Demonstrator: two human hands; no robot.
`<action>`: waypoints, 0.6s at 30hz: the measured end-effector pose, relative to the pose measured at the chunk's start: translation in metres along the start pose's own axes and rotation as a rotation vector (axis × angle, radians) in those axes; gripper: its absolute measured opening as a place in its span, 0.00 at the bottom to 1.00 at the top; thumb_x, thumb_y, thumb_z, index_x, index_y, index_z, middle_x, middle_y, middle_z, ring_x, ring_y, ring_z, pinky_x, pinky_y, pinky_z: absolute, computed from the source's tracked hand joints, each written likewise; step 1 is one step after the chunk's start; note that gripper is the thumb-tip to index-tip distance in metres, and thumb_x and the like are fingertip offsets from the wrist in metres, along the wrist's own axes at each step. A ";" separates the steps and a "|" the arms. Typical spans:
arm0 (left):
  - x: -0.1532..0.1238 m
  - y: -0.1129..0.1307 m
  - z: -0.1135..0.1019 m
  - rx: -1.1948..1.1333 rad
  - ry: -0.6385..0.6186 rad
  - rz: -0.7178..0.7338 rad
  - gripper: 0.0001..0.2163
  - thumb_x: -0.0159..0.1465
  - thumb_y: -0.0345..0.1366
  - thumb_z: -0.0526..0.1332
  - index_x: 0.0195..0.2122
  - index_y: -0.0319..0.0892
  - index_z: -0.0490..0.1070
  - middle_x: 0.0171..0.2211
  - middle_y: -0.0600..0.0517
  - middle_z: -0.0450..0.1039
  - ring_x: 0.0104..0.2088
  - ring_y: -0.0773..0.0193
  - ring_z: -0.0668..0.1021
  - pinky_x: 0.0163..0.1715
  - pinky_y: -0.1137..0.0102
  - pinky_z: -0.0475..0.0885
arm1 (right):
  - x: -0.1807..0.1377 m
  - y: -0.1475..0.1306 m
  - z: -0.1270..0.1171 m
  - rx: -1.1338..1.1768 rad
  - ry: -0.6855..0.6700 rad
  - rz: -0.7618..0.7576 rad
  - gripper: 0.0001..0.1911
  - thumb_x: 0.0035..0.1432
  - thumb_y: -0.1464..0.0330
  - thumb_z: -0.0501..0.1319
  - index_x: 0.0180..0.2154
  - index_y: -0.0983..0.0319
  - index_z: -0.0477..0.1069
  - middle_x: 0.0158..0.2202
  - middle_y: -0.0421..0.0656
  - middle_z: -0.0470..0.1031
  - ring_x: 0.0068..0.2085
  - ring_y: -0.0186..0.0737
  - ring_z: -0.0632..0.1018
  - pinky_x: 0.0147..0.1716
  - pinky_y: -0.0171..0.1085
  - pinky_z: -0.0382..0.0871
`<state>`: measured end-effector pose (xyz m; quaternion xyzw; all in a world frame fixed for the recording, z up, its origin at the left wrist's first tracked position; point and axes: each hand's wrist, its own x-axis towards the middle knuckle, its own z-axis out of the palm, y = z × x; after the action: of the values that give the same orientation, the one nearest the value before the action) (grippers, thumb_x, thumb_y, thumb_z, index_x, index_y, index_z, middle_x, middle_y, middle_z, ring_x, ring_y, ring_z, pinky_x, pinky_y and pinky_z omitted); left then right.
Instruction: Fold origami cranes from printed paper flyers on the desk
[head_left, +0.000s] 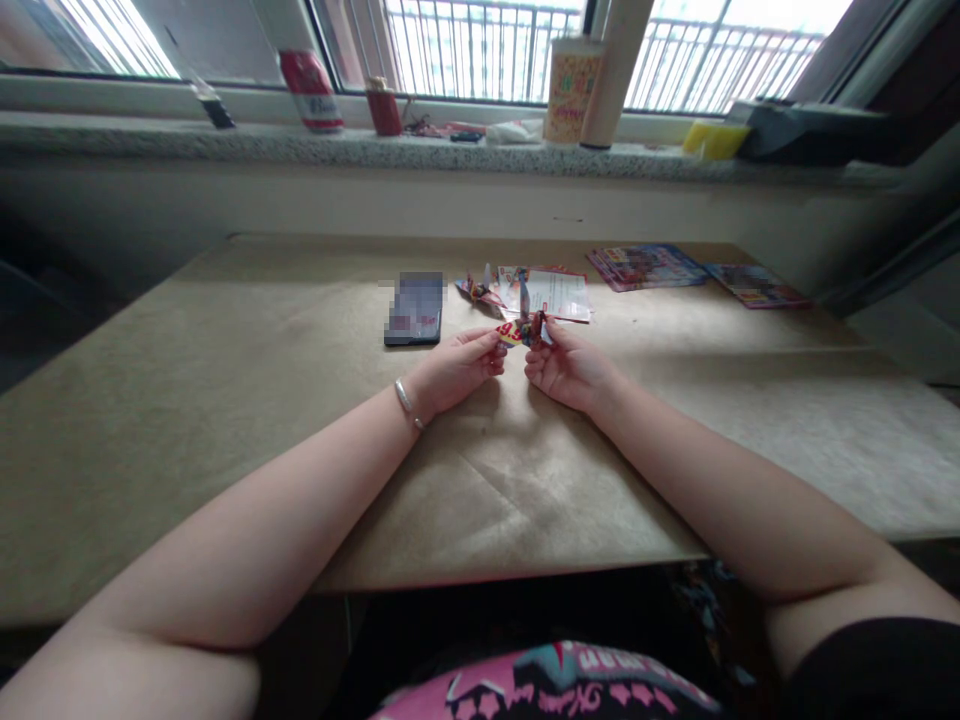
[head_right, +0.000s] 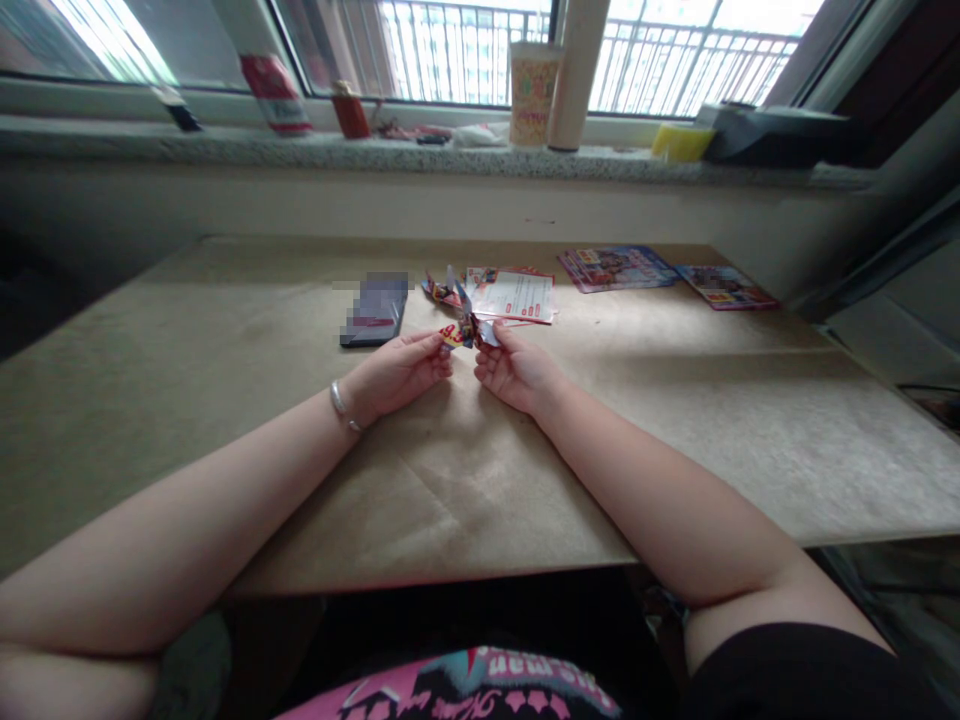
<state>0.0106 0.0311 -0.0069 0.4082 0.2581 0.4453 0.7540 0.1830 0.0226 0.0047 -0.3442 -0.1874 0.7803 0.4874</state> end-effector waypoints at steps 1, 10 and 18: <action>0.000 0.000 -0.001 -0.002 0.005 -0.014 0.05 0.60 0.31 0.67 0.30 0.35 0.74 0.25 0.53 0.71 0.25 0.73 0.72 0.29 0.77 0.68 | 0.000 -0.001 0.000 0.006 0.001 0.009 0.19 0.70 0.63 0.48 0.30 0.59 0.70 0.18 0.35 0.71 0.19 0.29 0.69 0.21 0.29 0.64; 0.002 0.003 -0.005 -0.102 0.007 -0.060 0.02 0.62 0.28 0.63 0.35 0.35 0.74 0.23 0.54 0.69 0.25 0.72 0.72 0.30 0.75 0.70 | 0.001 0.000 -0.004 0.010 0.014 -0.038 0.22 0.70 0.62 0.48 0.26 0.61 0.69 0.20 0.36 0.72 0.23 0.30 0.73 0.24 0.30 0.66; 0.001 0.005 -0.004 -0.134 -0.014 -0.003 0.03 0.60 0.29 0.66 0.35 0.37 0.74 0.24 0.56 0.68 0.25 0.73 0.72 0.28 0.76 0.69 | 0.005 0.003 -0.008 -0.108 -0.054 -0.181 0.17 0.68 0.59 0.51 0.31 0.58 0.71 0.28 0.37 0.76 0.29 0.32 0.75 0.27 0.31 0.65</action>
<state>0.0060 0.0343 -0.0048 0.3596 0.2229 0.4576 0.7820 0.1855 0.0256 -0.0052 -0.3304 -0.2727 0.7307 0.5315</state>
